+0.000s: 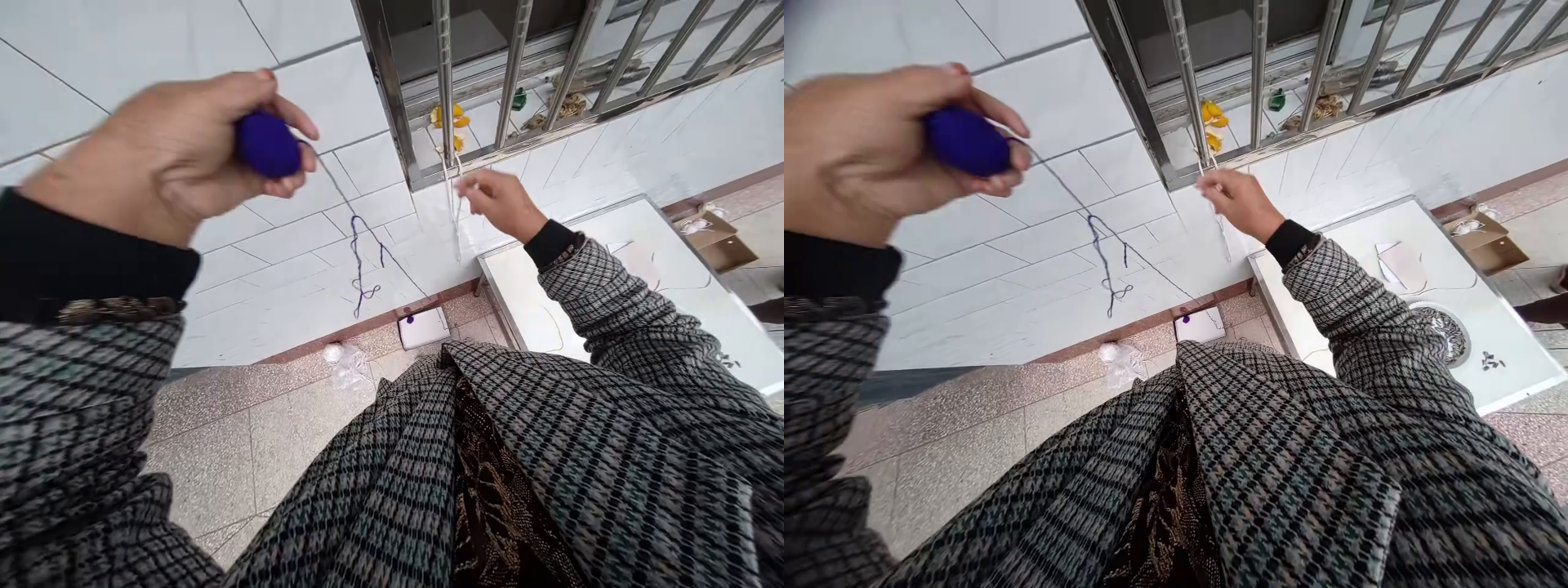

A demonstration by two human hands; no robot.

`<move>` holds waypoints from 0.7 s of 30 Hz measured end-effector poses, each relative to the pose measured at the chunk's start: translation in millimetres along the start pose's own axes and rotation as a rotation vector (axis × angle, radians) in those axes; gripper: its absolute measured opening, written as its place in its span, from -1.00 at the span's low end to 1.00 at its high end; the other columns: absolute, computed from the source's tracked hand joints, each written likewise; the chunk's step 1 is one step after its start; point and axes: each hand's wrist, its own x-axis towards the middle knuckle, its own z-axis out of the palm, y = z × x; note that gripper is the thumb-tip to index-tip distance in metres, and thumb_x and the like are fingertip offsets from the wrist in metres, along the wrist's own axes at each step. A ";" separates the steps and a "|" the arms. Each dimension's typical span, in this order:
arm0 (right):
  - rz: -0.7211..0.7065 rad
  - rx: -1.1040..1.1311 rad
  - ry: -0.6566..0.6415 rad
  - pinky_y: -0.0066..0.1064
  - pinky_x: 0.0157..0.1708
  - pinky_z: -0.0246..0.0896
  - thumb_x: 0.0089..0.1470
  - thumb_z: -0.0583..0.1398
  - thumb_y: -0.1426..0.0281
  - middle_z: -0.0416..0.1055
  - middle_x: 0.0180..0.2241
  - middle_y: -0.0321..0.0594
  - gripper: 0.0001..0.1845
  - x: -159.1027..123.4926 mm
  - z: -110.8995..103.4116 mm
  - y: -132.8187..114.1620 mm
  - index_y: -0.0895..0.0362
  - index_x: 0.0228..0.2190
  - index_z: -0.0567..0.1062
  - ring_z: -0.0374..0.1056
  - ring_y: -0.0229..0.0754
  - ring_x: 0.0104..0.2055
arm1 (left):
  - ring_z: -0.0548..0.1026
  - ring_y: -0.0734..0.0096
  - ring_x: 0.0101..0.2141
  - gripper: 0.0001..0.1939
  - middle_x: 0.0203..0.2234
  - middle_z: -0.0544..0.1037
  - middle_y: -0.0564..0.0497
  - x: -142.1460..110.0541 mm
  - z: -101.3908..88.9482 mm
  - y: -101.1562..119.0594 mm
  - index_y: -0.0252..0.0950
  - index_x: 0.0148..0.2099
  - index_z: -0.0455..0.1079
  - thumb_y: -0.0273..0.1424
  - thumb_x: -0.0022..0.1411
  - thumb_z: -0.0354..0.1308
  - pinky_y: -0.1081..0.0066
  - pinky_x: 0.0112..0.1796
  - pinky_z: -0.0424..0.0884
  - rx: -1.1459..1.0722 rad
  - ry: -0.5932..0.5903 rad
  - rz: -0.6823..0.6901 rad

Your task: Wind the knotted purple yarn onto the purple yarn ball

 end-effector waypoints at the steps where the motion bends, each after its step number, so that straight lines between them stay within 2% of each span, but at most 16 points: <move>1: -0.091 0.068 0.069 -0.52 -0.12 0.45 0.45 0.08 0.40 0.48 0.05 -0.13 -0.65 5.8 -9.1 -30.0 0.20 0.11 0.56 0.49 -0.34 -0.18 | 0.41 0.39 -0.42 -0.63 -0.48 0.42 0.00 2.5 15.1 -2.4 -0.40 -0.27 0.34 -0.33 0.59 -0.08 -0.16 0.06 0.47 -0.043 0.016 -0.039; 3: -0.280 0.158 0.120 -0.62 -0.14 0.40 0.37 0.15 0.42 0.38 0.13 -0.23 -0.64 13.8 -20.9 -82.4 0.14 0.14 0.52 0.45 -0.42 -0.14 | 0.38 0.41 -0.42 -0.71 -0.47 0.43 0.00 8.6 42.8 -9.3 -0.34 -0.24 0.32 -0.35 0.57 -0.05 0.08 -0.08 0.52 -0.192 0.019 -0.075; 4: -0.355 0.181 0.086 -0.64 -0.14 0.37 0.34 0.17 0.42 0.32 0.17 -0.26 -0.59 16.9 -23.4 -102.0 0.12 0.18 0.48 0.46 -0.44 -0.11 | 0.38 0.40 -0.41 -0.75 -0.46 0.44 0.01 11.8 54.2 -13.1 -0.32 -0.22 0.31 -0.37 0.56 -0.03 0.19 -0.16 0.51 -0.272 -0.006 -0.067; 6: -0.414 0.195 0.021 -0.63 -0.12 0.37 0.28 0.22 0.43 0.26 0.19 -0.26 -0.52 22.7 -23.7 -126.3 0.12 0.21 0.42 0.46 -0.40 -0.03 | 0.39 0.39 -0.38 -0.77 -0.45 0.42 0.01 16.9 71.4 -19.6 -0.28 -0.24 0.28 -0.41 0.55 -0.04 0.30 -0.27 0.47 -0.411 -0.083 -0.029; 8: -0.401 0.158 0.017 -0.57 -0.04 0.41 0.23 0.27 0.49 0.29 0.17 -0.24 -0.50 27.9 -21.9 -134.7 0.15 0.18 0.43 0.45 -0.30 0.07 | 0.42 0.39 -0.33 -0.72 -0.45 0.40 0.01 17.8 82.0 -21.9 -0.25 -0.29 0.24 -0.47 0.55 -0.10 0.34 -0.28 0.47 -0.530 -0.137 0.023; 10: -0.370 0.092 0.043 -0.46 0.11 0.41 0.22 0.28 0.54 0.35 0.13 -0.22 -0.54 32.1 -22.7 -136.0 0.19 0.15 0.47 0.40 -0.20 0.18 | 0.44 0.39 -0.30 -0.64 -0.42 0.40 -0.01 14.2 87.5 -19.9 -0.25 -0.31 0.23 -0.43 0.60 -0.20 0.35 -0.26 0.47 -0.611 -0.167 0.044; 12: -0.353 0.032 0.049 -0.35 0.23 0.34 0.25 0.24 0.54 0.38 0.08 -0.19 -0.58 35.4 -28.0 -136.6 0.26 0.13 0.51 0.36 -0.17 0.22 | 0.45 0.38 -0.28 -0.51 -0.36 0.43 -0.04 10.1 88.7 -16.9 -0.28 -0.27 0.28 -0.31 0.65 -0.35 0.32 -0.23 0.49 -0.636 -0.204 0.048; 14: -0.349 0.058 0.077 -0.35 0.29 0.27 0.23 0.24 0.55 0.42 0.04 -0.18 -0.58 39.1 -37.1 -138.6 0.36 0.11 0.55 0.36 -0.22 0.19 | 0.48 0.32 -0.23 -0.31 -0.32 0.45 -0.09 11.1 87.2 -18.0 -0.35 -0.18 0.37 -0.13 0.64 -0.51 0.22 -0.14 0.52 -0.583 -0.251 0.074; 15: -0.335 0.130 0.096 -0.43 0.24 0.31 0.22 0.25 0.57 0.45 -0.01 -0.20 -0.59 41.5 -42.4 -139.9 0.40 0.09 0.56 0.40 -0.28 0.12 | 0.50 0.27 -0.19 -0.24 -0.33 0.43 -0.10 14.7 86.3 -21.1 -0.38 -0.18 0.40 -0.05 0.63 -0.53 0.16 -0.08 0.52 -0.526 -0.246 0.098; 16: -0.308 0.240 0.094 -0.53 0.10 0.40 0.22 0.25 0.59 0.49 -0.09 -0.23 -0.61 44.4 -47.8 -141.2 0.43 0.07 0.55 0.44 -0.35 -0.01 | 0.51 0.22 -0.15 -0.21 -0.36 0.40 -0.10 20.1 85.9 -26.0 -0.38 -0.21 0.41 0.04 0.61 -0.48 0.10 -0.03 0.52 -0.460 -0.202 0.131; 17: -0.266 0.385 0.064 -0.65 -0.12 0.45 0.23 0.25 0.61 0.50 -0.20 -0.27 -0.63 47.7 -52.9 -142.3 0.46 0.06 0.53 0.45 -0.41 -0.18 | 0.52 0.17 -0.10 -0.23 -0.38 0.39 -0.09 26.8 86.4 -32.5 -0.35 -0.25 0.42 0.12 0.58 -0.37 0.07 0.02 0.51 -0.403 -0.144 0.168; 19: -0.134 0.723 -0.046 -0.76 -0.57 0.29 0.34 0.19 0.60 0.45 -0.38 -0.37 -0.72 55.0 -61.7 -144.4 0.47 0.05 0.46 0.37 -0.47 -0.48 | 0.50 0.13 0.03 -0.33 -0.33 0.46 -0.09 40.7 91.7 -48.5 -0.28 -0.26 0.45 0.21 0.48 -0.07 0.08 0.10 0.48 -0.376 -0.082 0.253; 20: -0.052 0.874 -0.107 -0.74 -0.70 0.18 0.42 0.13 0.58 0.41 -0.43 -0.40 -0.78 58.7 -65.4 -145.6 0.45 0.03 0.43 0.33 -0.47 -0.58 | 0.49 0.14 0.10 -0.39 -0.26 0.52 -0.08 46.3 96.2 -57.6 -0.26 -0.19 0.49 0.21 0.44 0.03 0.11 0.14 0.46 -0.412 -0.120 0.297; 21: 0.021 1.010 -0.147 -0.72 -0.73 0.17 0.48 0.06 0.56 0.41 -0.44 -0.39 -0.81 62.4 -69.0 -146.9 0.42 0.00 0.40 0.35 -0.45 -0.60 | 0.49 0.17 0.13 -0.43 -0.20 0.56 -0.05 50.3 101.6 -67.5 -0.23 -0.10 0.51 0.20 0.41 0.10 0.12 0.16 0.46 -0.457 -0.195 0.331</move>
